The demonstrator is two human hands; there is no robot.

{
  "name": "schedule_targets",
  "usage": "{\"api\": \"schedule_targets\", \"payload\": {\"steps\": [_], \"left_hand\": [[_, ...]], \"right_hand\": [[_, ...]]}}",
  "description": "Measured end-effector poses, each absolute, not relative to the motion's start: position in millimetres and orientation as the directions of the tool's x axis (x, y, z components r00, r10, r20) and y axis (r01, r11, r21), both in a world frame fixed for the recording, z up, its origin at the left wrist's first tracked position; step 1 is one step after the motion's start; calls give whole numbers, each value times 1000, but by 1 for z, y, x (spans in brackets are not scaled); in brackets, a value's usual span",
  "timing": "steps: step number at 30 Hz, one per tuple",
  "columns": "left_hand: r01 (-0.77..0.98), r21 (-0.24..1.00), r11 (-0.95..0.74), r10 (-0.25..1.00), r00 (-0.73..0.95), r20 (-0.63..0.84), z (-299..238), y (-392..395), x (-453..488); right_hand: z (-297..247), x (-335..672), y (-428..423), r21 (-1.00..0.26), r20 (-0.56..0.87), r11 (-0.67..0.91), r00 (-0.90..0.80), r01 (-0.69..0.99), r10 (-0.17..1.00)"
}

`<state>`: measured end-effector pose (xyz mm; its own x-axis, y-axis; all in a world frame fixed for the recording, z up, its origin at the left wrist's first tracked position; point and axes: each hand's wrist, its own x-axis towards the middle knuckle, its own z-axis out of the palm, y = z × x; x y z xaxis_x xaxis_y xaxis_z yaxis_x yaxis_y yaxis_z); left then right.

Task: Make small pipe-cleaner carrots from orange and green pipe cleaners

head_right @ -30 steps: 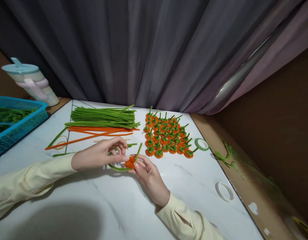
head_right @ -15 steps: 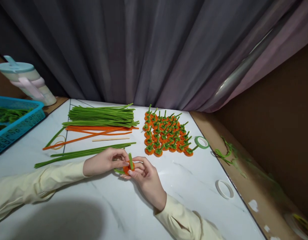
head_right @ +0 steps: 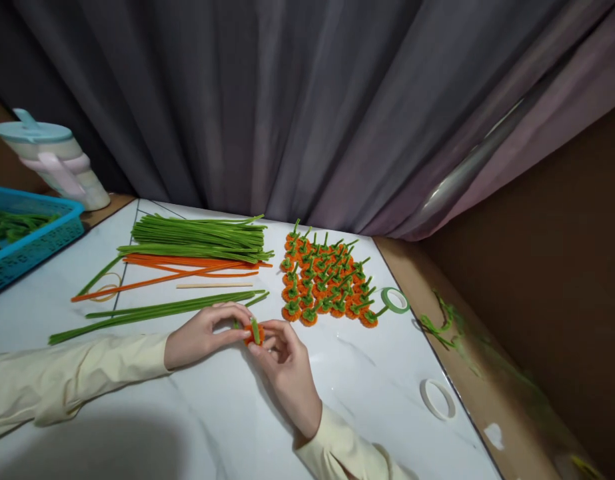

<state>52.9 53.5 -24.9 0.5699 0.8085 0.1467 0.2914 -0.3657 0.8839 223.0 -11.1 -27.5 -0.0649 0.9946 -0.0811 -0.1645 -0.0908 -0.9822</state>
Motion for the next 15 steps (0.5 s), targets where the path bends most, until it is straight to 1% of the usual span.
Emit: {"api": "schedule_targets", "payload": {"steps": [2, 4, 6, 7, 9, 12, 15], "left_hand": [[261, 913, -314, 828, 545, 129, -27, 52, 54], [247, 927, -283, 846, 519, 120, -26, 51, 54], [271, 909, -317, 854, 499, 149, -25, 49, 53], [295, 882, -367, 848, 495, 187, -25, 47, 52], [342, 792, -506, 813, 497, 305, -26, 44, 51], [376, 593, -712, 693, 511, 509, -27, 38, 51], [404, 408, -819, 573, 525, 630, -27, 35, 51]], "right_hand": [[-30, 225, -10, -993, -67, -70, -39, -90, 997], [-32, 226, -10, -996, -51, -52, -13, -71, 999], [-32, 226, -11, -998, -47, -48, -17, -45, 999], [-32, 225, -11, -998, -52, -53, -33, -30, 998], [-29, 224, -11, -997, -68, -70, -68, -28, 995], [-23, 223, -11, -988, -82, -90, -70, -124, 994], [-21, 223, -11, -975, -78, -90, -67, -202, 995]]}}
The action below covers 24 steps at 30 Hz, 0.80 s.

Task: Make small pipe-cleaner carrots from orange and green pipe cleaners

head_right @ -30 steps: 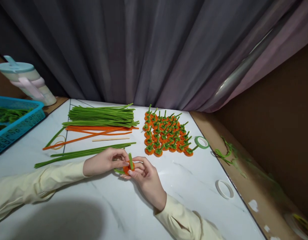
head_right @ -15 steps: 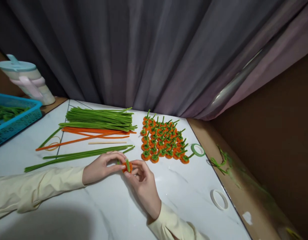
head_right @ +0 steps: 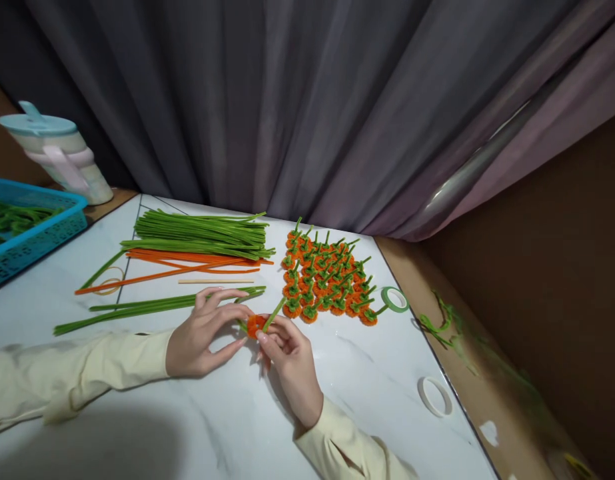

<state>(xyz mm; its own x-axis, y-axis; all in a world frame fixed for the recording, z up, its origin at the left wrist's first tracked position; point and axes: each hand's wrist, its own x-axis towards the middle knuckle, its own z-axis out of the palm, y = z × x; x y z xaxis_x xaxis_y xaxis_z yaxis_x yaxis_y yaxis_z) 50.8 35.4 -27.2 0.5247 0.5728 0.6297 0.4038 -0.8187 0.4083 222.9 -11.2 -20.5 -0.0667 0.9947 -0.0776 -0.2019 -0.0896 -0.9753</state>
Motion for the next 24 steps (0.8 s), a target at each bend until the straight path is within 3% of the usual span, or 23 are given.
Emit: {"api": "schedule_targets", "payload": {"steps": [10, 14, 19, 22, 24], "left_hand": [[381, 292, -877, 467, 532, 707, -27, 36, 50], [341, 238, -909, 400, 558, 727, -27, 37, 50], [305, 254, -918, 389, 572, 722, -29, 38, 49], [284, 305, -909, 416, 576, 703, -29, 37, 48], [293, 356, -887, 461, 572, 678, -28, 36, 48]], "right_hand": [[-35, 223, -15, -1000, 9, 4, -147, -30, 989], [-33, 226, -17, -983, 88, 116, -184, 144, 979], [-30, 235, -17, -743, 355, 461, -298, 485, 886], [-28, 239, -14, -600, 464, 601, -382, 528, 799], [-27, 241, -12, -568, 500, 636, -394, 522, 771]]}}
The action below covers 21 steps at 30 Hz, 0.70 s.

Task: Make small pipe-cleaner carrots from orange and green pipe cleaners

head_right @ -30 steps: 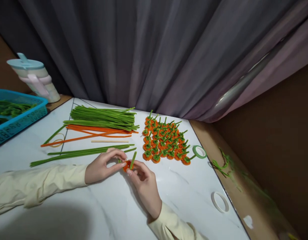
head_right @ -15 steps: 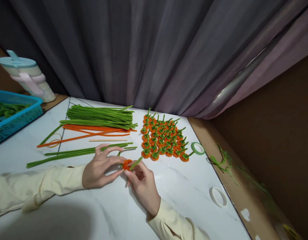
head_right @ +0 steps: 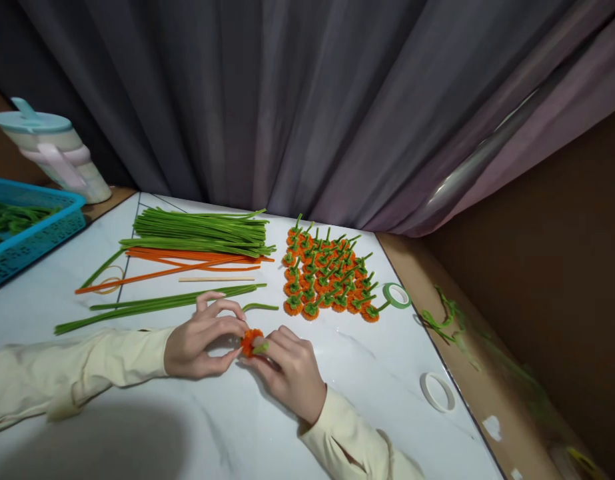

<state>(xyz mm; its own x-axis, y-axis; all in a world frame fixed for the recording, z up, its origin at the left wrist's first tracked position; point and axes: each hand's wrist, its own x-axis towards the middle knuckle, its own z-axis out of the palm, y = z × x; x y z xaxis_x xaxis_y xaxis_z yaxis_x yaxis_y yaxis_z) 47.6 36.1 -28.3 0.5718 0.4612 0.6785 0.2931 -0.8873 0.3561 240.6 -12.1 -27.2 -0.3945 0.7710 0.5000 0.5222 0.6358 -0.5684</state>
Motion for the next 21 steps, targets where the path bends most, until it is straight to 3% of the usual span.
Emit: {"api": "schedule_targets", "payload": {"steps": [5, 13, 21], "left_hand": [[297, 415, -860, 505, 619, 602, -26, 36, 47], [367, 370, -854, 518, 675, 526, -20, 38, 43], [340, 343, -876, 481, 679, 555, -21, 41, 43]], "right_hand": [[-26, 239, -11, -591, 469, 618, -402, 519, 786], [-26, 233, -14, -779, 378, 491, -332, 390, 864], [-26, 233, -14, -772, 412, 507, -307, 382, 858]]}}
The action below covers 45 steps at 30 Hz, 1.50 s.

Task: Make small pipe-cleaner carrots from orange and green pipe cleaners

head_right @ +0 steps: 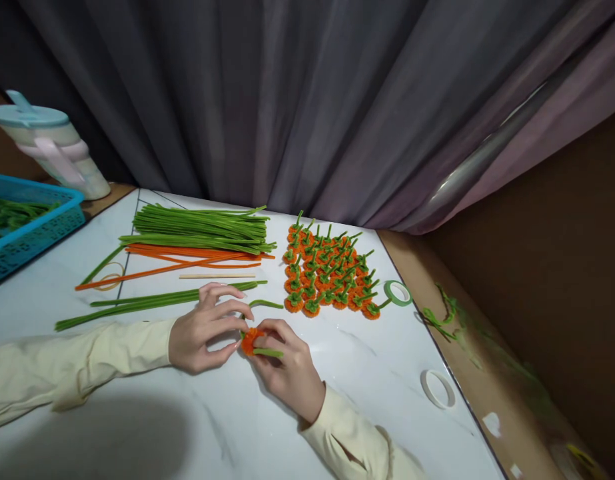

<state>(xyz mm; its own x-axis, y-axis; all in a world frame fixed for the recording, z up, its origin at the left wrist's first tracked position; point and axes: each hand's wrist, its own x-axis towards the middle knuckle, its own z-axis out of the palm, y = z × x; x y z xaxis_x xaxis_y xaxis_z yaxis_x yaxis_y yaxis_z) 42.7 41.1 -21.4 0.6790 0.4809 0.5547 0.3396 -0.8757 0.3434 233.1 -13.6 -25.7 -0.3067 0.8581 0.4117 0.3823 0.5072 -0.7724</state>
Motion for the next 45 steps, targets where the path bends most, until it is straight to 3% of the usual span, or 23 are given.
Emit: {"api": "schedule_targets", "payload": {"steps": [17, 27, 36, 45], "left_hand": [[210, 422, -882, 415, 771, 484, -19, 44, 41], [258, 377, -890, 427, 762, 487, -26, 44, 42], [185, 342, -921, 350, 778, 522, -29, 44, 42], [111, 449, -887, 345, 804, 484, -26, 49, 41]], "right_hand": [[-24, 232, -18, -772, 398, 524, -368, 361, 840], [-24, 234, -14, -792, 380, 511, -383, 336, 842], [-19, 236, -13, -802, 360, 517, -447, 300, 819], [-16, 237, -11, -830, 336, 498, -487, 252, 806]]}}
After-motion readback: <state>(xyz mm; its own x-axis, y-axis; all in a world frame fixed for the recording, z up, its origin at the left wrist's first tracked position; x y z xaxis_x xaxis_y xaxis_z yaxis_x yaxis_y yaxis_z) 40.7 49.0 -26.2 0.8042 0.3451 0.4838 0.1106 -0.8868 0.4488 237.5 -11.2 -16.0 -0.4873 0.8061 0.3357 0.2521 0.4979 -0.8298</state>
